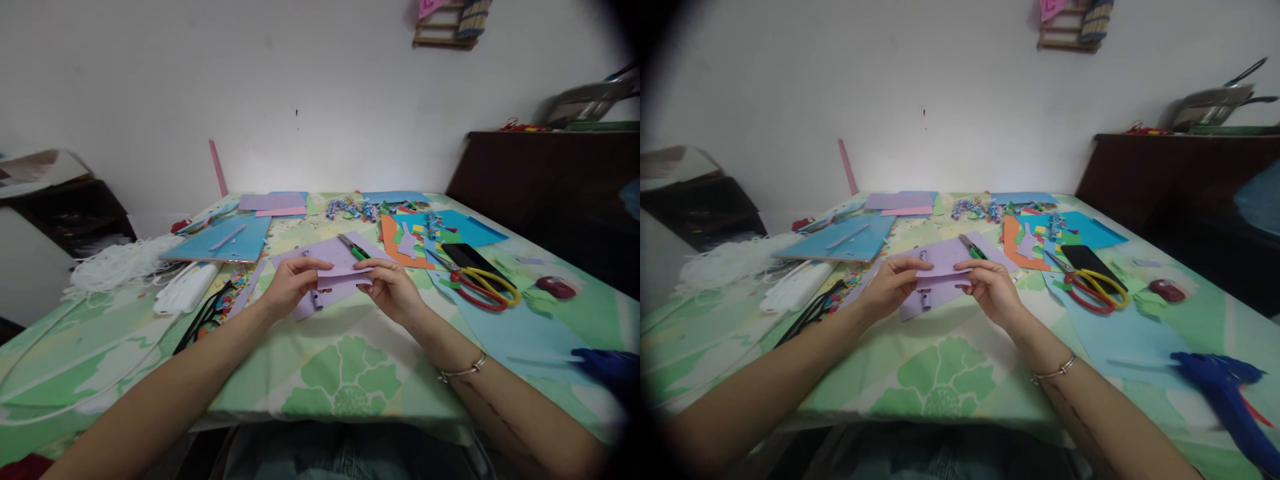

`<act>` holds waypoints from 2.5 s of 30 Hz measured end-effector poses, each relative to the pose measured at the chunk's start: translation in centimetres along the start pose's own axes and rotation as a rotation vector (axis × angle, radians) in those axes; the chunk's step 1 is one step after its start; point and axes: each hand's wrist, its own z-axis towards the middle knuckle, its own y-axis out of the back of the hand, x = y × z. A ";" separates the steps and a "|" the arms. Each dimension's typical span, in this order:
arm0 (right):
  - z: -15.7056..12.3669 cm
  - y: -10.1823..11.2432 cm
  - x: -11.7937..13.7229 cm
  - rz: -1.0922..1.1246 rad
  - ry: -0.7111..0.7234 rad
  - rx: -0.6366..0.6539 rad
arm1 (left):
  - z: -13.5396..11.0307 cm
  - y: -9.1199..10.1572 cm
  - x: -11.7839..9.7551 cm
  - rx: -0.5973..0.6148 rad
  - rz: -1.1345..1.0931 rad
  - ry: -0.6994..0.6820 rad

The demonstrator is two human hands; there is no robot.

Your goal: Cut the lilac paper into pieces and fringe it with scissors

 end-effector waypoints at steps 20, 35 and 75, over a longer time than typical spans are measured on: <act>-0.1 -0.3 -0.1 -0.007 0.043 0.021 | 0.5 0.7 1.4 -0.050 0.203 -0.090; 0.1 0.4 -0.3 -0.256 0.111 0.027 | 0.3 0.8 0.6 -0.090 0.297 -0.080; -0.2 -0.1 -1.1 -0.688 0.182 0.189 | -0.4 -0.3 1.6 0.060 0.443 0.053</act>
